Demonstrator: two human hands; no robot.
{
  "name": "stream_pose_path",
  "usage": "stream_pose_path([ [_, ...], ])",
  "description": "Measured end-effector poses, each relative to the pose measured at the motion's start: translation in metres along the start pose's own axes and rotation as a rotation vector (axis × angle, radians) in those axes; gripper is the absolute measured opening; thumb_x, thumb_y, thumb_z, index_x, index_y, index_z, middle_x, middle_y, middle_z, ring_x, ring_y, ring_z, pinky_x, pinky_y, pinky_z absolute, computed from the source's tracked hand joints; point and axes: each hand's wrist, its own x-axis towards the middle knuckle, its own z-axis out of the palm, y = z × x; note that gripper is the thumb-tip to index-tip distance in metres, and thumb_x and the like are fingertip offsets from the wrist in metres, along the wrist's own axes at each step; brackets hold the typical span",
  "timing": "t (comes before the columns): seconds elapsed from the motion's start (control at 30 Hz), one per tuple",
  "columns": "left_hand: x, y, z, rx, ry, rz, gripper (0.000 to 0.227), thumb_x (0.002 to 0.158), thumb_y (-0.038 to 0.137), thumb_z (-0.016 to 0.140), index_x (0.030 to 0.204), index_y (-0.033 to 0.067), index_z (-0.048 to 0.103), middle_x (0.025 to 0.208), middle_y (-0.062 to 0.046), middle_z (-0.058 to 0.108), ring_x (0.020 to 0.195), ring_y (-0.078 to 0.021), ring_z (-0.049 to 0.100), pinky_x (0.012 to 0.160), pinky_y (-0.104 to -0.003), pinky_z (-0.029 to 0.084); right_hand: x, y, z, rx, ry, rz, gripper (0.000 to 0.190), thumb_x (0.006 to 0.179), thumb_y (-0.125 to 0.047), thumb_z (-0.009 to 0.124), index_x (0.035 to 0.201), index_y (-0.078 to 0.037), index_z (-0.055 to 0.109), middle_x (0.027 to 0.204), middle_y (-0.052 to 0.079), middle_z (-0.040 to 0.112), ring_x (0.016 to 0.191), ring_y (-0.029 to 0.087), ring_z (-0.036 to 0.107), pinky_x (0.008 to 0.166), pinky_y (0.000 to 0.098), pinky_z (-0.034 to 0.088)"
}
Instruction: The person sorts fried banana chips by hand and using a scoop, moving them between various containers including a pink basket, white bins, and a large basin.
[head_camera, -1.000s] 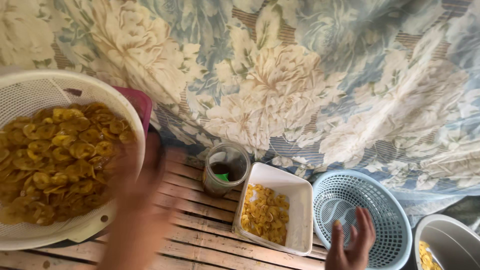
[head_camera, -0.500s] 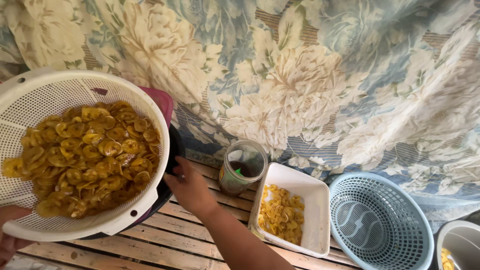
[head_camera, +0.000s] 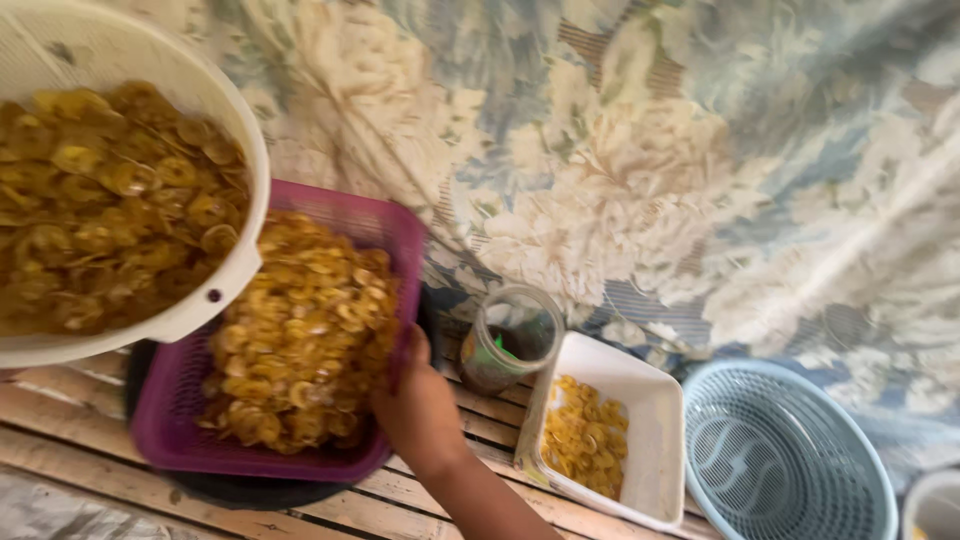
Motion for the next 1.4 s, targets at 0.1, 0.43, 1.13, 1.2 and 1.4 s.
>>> stream_pose_path([
  [0.1, 0.008, 0.013, -0.022, -0.048, 0.064, 0.01, 0.053, 0.103, 0.012, 0.047, 0.148, -0.0112, 0.03, 0.136, -0.034, 0.053, 0.108, -0.0389, 0.064, 0.081, -0.036, 0.051, -0.005, 0.015, -0.006, -0.025, 0.042, 0.037, 0.083, 0.084, -0.016, 0.066, 0.154, -0.002, 0.025, 0.084, 0.025, 0.071, 0.077, 0.043, 0.07, 0.069, 0.0477, 0.056],
  [0.43, 0.134, -0.045, -0.098, -0.048, 0.196, -0.038, 0.051, 0.11, 0.014, 0.039, 0.148, -0.0173, 0.027, 0.127, -0.037, 0.063, 0.096, -0.0366, 0.074, 0.073, -0.03, 0.057, 0.006, 0.026, -0.009, -0.095, 0.081, 0.055, 0.081, 0.083, -0.017, 0.067, 0.151, -0.004, 0.026, 0.091, 0.022, 0.072, 0.08, 0.039, 0.071, 0.071, 0.0456, 0.056],
  [1.13, -0.063, -0.138, 0.044, 0.164, 0.166, 0.366, 0.066, 0.099, 0.005, 0.054, 0.161, 0.0014, 0.032, 0.148, -0.017, 0.055, 0.129, -0.0238, 0.056, 0.106, -0.033, 0.043, 0.019, 0.025, 0.004, 0.098, -0.136, 0.28, 0.073, 0.097, -0.018, 0.049, 0.154, -0.003, 0.006, 0.086, 0.025, 0.071, 0.062, 0.04, 0.072, 0.056, 0.0457, 0.061],
  [1.2, -0.067, -0.126, 0.051, 0.14, 0.154, 0.21, 0.067, 0.098, 0.006, 0.049, 0.161, 0.0053, 0.027, 0.148, -0.015, 0.052, 0.128, -0.0241, 0.056, 0.102, -0.035, 0.045, 0.021, 0.04, 0.008, 0.028, -0.044, 0.221, 0.065, 0.098, -0.02, 0.05, 0.148, -0.001, 0.013, 0.086, 0.03, 0.07, 0.069, 0.046, 0.069, 0.061, 0.0504, 0.057],
  [1.4, -0.086, -0.117, 0.042, 0.11, 0.124, 0.209, 0.059, 0.112, 0.036, 0.04, 0.163, 0.0091, 0.026, 0.149, -0.011, 0.048, 0.134, -0.0225, 0.05, 0.105, -0.037, 0.043, 0.044, 0.069, 0.014, 0.082, 0.088, -0.017, 0.042, 0.095, -0.021, 0.058, 0.12, 0.006, 0.037, 0.092, 0.036, 0.067, 0.086, 0.054, 0.063, 0.07, 0.0556, 0.053],
])
